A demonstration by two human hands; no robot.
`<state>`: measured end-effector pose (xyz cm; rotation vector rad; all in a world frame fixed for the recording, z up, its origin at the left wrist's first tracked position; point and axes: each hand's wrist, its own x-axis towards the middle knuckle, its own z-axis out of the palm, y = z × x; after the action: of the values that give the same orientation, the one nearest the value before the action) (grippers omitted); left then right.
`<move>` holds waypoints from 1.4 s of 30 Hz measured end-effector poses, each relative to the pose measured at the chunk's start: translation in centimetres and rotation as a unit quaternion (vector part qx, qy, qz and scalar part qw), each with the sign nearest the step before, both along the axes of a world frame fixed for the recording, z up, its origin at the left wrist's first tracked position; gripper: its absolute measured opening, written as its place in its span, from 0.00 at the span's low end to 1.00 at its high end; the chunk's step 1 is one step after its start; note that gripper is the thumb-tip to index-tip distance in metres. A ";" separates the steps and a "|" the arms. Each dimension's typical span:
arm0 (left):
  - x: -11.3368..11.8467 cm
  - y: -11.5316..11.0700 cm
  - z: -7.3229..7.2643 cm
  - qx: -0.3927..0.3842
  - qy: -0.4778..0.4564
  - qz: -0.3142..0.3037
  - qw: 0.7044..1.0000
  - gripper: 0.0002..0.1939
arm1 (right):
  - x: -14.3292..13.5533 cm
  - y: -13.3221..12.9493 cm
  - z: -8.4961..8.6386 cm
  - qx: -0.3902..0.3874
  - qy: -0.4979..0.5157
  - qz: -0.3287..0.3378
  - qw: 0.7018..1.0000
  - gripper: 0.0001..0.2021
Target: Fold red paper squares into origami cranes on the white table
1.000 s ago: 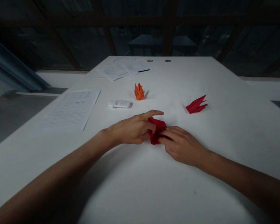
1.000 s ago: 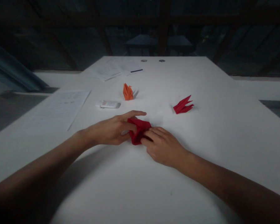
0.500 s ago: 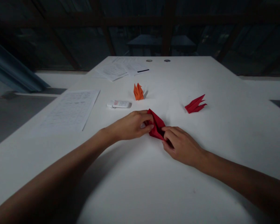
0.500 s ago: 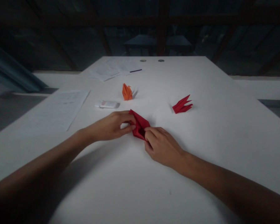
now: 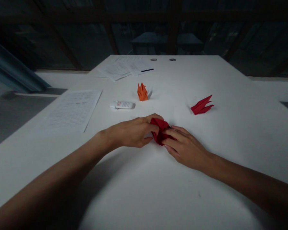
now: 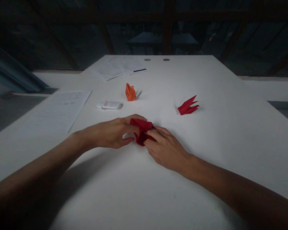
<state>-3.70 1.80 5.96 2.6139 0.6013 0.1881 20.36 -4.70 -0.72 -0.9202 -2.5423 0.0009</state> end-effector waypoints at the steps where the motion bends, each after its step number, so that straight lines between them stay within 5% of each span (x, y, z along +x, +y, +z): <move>1: 0.0 0.0 0.0 0.003 -0.002 0.006 1.000 0.10 | 0.0 0.0 0.0 -0.001 0.000 0.000 1.000 0.08; 11: 0.3 -0.1 0.3 -0.020 -0.032 0.012 0.999 0.07 | -0.3 0.0 0.1 -0.049 0.044 -0.021 0.998 0.07; 19: 0.1 0.5 0.0 -0.013 -0.014 0.115 0.993 0.07 | -0.2 -0.1 -0.2 -0.079 0.107 -0.055 0.990 0.06; 28: -0.4 1.2 -0.1 -0.028 -0.025 0.097 0.995 0.07 | -0.1 -0.1 -0.1 -0.090 0.094 -0.055 0.990 0.07; 34: -0.2 0.8 0.0 -0.065 -0.041 0.028 0.997 0.09 | 0.1 0.2 -0.2 -0.080 0.060 -0.034 0.994 0.12; 42: -0.1 0.6 -0.4 -0.015 0.005 0.044 0.999 0.07 | -0.1 0.2 0.1 -0.086 0.064 -0.026 0.994 0.13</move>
<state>-3.82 2.44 5.55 2.5624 0.7188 0.1929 20.30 -4.45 -0.57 -1.0166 -2.4262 0.2584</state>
